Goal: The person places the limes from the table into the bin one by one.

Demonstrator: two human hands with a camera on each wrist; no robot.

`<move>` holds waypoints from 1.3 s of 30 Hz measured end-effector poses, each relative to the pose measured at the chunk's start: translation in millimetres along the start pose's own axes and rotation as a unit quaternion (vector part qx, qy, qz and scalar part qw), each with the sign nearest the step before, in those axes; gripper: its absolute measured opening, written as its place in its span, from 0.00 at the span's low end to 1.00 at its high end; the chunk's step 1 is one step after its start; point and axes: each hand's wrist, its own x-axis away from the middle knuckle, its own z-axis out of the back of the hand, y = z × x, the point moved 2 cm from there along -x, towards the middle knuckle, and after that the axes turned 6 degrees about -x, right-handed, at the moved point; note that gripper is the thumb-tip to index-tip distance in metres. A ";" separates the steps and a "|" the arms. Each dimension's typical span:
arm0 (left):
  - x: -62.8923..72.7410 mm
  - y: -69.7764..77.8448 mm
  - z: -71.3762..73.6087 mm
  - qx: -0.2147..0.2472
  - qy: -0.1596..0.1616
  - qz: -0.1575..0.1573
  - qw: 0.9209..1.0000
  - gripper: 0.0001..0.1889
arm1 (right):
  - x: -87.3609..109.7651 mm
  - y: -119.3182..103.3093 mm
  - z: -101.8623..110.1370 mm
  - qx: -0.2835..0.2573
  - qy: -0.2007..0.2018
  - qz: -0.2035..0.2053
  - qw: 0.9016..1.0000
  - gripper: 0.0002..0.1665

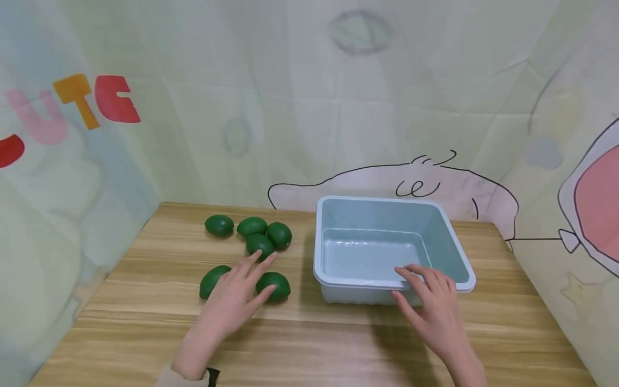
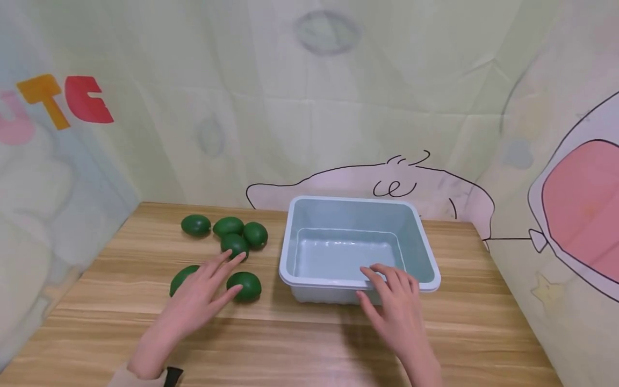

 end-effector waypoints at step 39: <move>-7.6 -3.4 -12.3 0.016 0.015 -0.050 0.998 0.36 | -0.7 -9.5 -2.0 0.040 0.034 0.037 0.998 0.24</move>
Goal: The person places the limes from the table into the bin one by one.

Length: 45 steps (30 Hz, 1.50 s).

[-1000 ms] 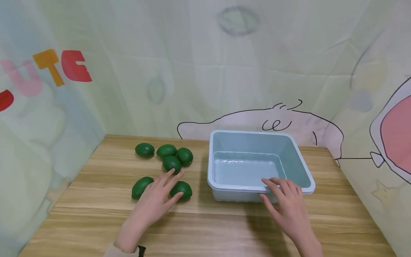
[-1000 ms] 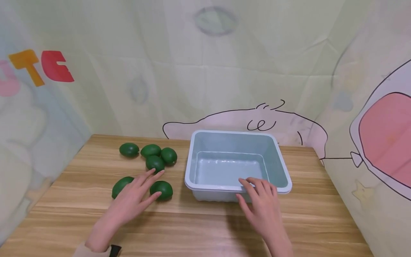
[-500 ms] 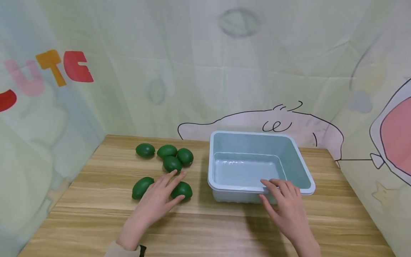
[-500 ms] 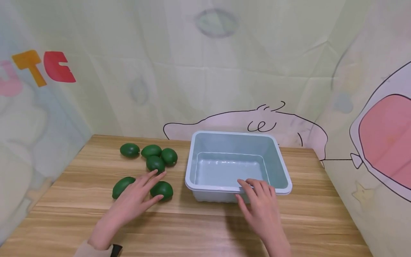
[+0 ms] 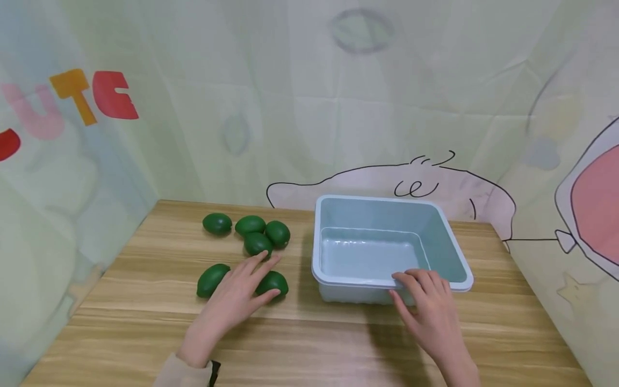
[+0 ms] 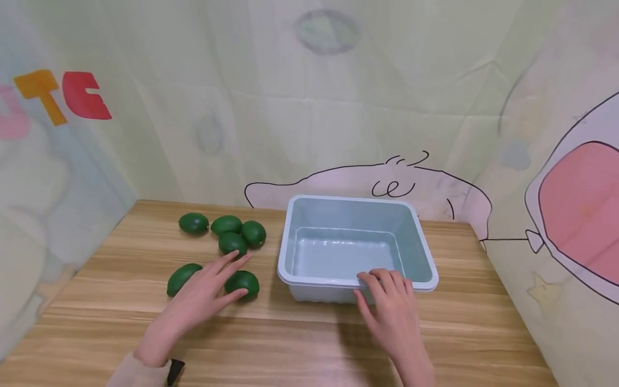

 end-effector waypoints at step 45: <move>-14.5 6.5 -22.2 0.010 -0.109 -0.022 0.994 0.34 | -0.5 2.9 -1.5 -0.015 0.007 -0.003 1.000 0.19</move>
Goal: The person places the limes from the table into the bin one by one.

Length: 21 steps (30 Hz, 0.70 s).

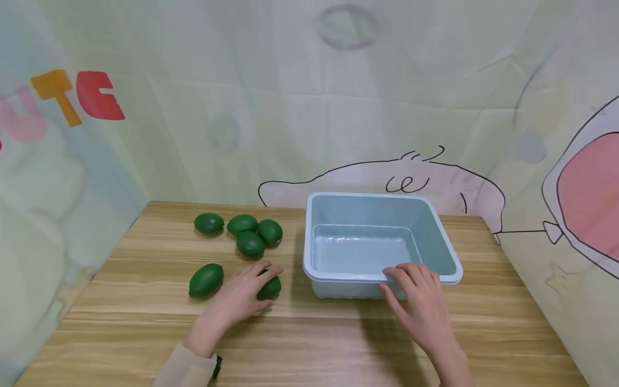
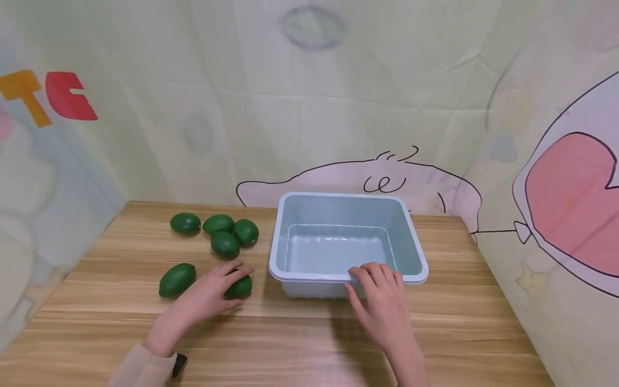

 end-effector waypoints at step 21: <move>-1.6 -4.5 0.2 0.010 -0.025 0.008 1.000 0.34 | 0.5 1.0 -1.3 0.006 0.003 0.005 1.000 0.19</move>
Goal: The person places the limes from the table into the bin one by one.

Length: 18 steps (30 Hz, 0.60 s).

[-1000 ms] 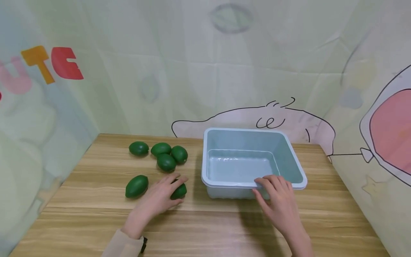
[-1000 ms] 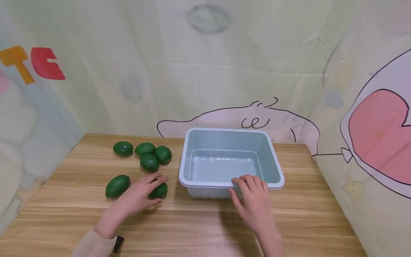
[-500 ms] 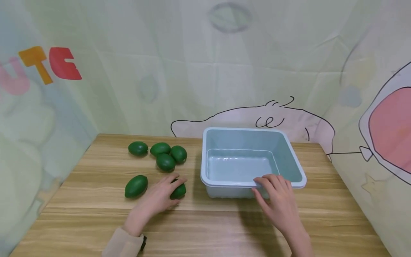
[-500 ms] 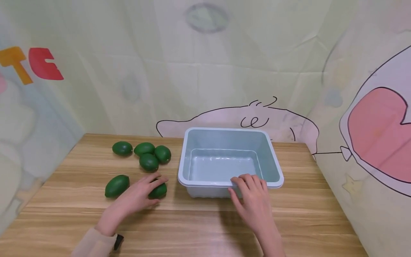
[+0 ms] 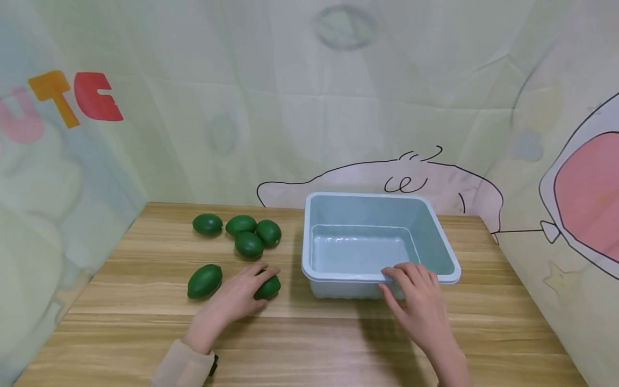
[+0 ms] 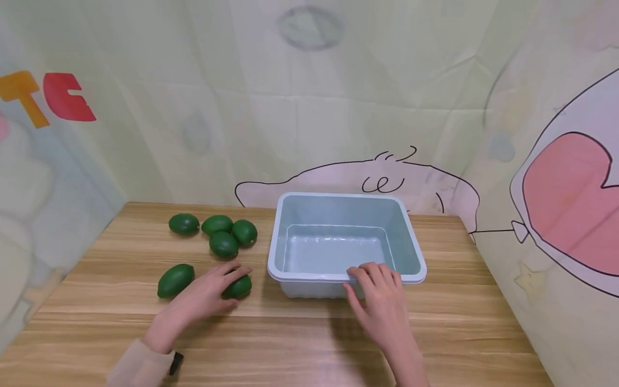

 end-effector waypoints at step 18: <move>-7.7 0.1 -0.9 -0.015 -0.013 -0.011 1.000 0.33 | -0.6 0.3 0.9 -0.001 -0.005 -0.004 1.000 0.15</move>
